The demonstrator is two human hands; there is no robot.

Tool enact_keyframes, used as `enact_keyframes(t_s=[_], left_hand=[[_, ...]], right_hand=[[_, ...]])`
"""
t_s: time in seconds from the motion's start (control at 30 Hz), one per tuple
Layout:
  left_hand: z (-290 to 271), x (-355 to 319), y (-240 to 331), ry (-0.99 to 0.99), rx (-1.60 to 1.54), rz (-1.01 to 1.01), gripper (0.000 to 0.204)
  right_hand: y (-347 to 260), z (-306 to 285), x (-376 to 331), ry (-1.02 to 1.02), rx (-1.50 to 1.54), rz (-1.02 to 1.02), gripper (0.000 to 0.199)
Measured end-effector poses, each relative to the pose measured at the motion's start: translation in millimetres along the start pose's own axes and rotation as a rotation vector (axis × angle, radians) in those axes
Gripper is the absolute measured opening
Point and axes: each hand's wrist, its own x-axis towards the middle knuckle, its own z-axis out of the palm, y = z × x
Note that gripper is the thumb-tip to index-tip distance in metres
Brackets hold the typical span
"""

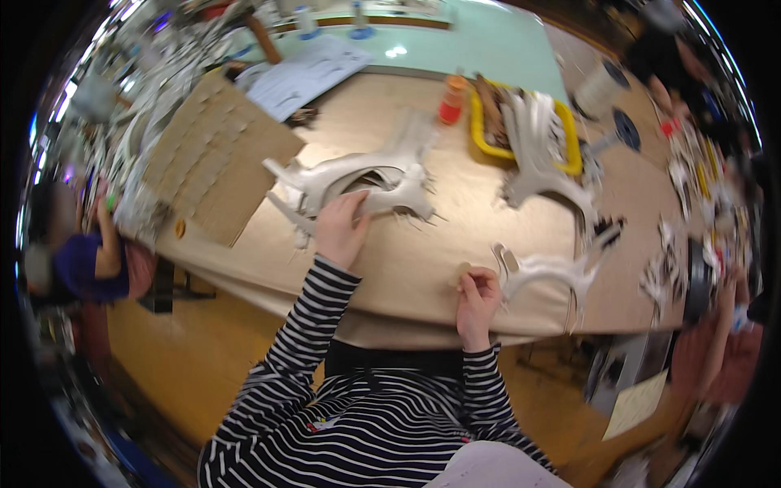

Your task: The person repeatedly picks up white plastic frames and small white inserts, aligns the inserts into slots on the frames, and places the assembled units on the table. The person handles the parts one at a time, turning them over to fit the inserts and setting them aside after each assembly.

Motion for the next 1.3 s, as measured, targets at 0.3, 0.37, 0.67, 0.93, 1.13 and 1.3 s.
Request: enact_keyframes(t_s=[0.3,0.37,0.67,0.93,1.13,1.3], left_hand=[[-24.1,-70.8,44.8,-0.178,0.032,0.312,0.027],[-15.6,-76.2,45.9,-0.214,0.065,0.307,0.030],[8.3,-67.6,31.7,-0.387,0.066,0.289,0.033],[2.8,-77.2,74.7,-0.322,-0.107,0.112,0.021],[19.2,-76.2,104.9,-0.484,-0.683,-0.448,0.020],[32.7,-59.2,104.7,-0.558,-0.660,-0.545,0.016]], right_hand=[[-33.0,-7.2,-38.1,0.147,-0.036,0.034,0.013],[-38.7,-11.9,-38.9,0.150,-0.067,0.060,0.014],[-48.9,-15.4,-26.8,0.125,-0.188,0.104,0.012],[-55.2,-3.3,-30.3,0.098,-0.265,0.202,0.011],[-44.3,6.7,-37.0,0.027,-0.301,0.154,0.009],[-41.8,10.9,-32.2,0.044,-0.427,0.141,0.009]])
